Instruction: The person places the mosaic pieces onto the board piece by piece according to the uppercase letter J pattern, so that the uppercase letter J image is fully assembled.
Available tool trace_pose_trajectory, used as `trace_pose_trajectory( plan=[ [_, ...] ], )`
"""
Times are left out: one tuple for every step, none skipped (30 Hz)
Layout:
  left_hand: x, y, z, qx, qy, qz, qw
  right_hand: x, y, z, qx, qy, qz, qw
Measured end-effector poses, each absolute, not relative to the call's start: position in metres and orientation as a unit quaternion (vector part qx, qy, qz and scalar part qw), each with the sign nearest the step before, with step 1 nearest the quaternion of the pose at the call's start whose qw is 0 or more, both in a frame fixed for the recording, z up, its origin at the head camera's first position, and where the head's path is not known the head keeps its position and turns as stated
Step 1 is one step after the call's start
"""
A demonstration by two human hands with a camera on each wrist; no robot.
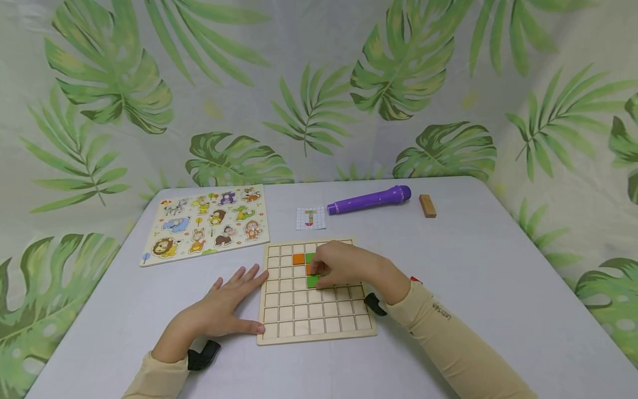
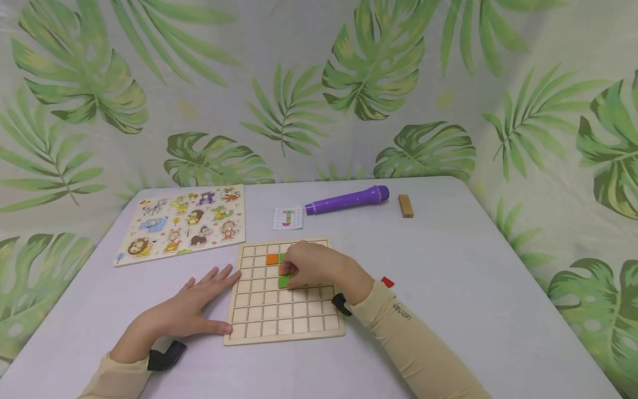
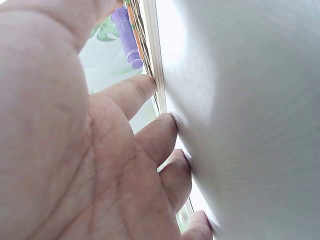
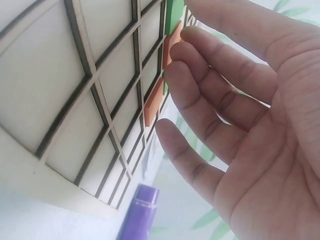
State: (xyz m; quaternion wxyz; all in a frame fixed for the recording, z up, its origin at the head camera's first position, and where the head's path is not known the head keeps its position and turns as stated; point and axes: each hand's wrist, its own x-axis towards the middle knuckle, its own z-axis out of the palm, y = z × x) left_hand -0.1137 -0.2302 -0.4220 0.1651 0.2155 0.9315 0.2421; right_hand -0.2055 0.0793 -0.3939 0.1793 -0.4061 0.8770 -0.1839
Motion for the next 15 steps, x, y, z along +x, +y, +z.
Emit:
trace_pose_trajectory(
  plan=[
    [-0.114,-0.230,-0.422,0.215,0.932,0.242,0.165,-0.206,0.079,-0.394,-0.408,0.876,-0.184,0.179],
    [-0.114,-0.230,-0.422,0.215,0.932,0.242,0.165,-0.206,0.080,-0.394,-0.408,0.876,-0.184,0.179],
    [-0.114,-0.230,-0.422,0.214,0.932,0.242,0.165,-0.206,0.080,-0.394,-0.408,0.876,-0.185,0.180],
    [-0.114,-0.231,-0.423,0.213,0.932,0.243,0.166,-0.206,0.080,-0.394,-0.407,0.876,-0.187,0.181],
    [-0.114,-0.231,-0.423,0.212,0.932,0.242,0.166,-0.206,0.080,-0.394,-0.406,0.876,-0.188,0.182],
    [-0.114,-0.231,-0.423,0.213,0.932,0.241,0.165,-0.206,0.081,-0.394,-0.404,0.876,-0.190,0.183],
    [-0.115,-0.231,-0.423,0.212,0.932,0.242,0.166,-0.206,0.081,-0.394,-0.404,0.875,-0.194,0.184],
    [-0.115,-0.231,-0.423,0.211,0.932,0.242,0.167,-0.206,0.081,-0.394,-0.402,0.875,-0.195,0.185],
    [-0.115,-0.231,-0.423,0.211,0.932,0.242,0.167,-0.206,0.082,-0.394,-0.400,0.875,-0.198,0.186],
    [-0.115,-0.231,-0.423,0.211,0.932,0.243,0.167,-0.206,0.083,-0.394,-0.398,0.875,-0.200,0.188],
    [-0.115,-0.231,-0.423,0.212,0.932,0.243,0.167,-0.206,0.083,-0.394,-0.396,0.875,-0.201,0.190],
    [-0.114,-0.231,-0.422,0.212,0.932,0.243,0.167,-0.205,0.085,-0.394,-0.394,0.876,-0.202,0.191],
    [-0.114,-0.231,-0.422,0.211,0.931,0.245,0.169,-0.205,0.086,-0.394,-0.393,0.876,-0.203,0.193],
    [-0.114,-0.231,-0.422,0.212,0.931,0.245,0.169,-0.205,0.088,-0.394,-0.389,0.877,-0.204,0.195],
    [-0.114,-0.230,-0.422,0.213,0.931,0.245,0.169,-0.205,0.091,-0.394,-0.388,0.877,-0.205,0.196]
  ],
)
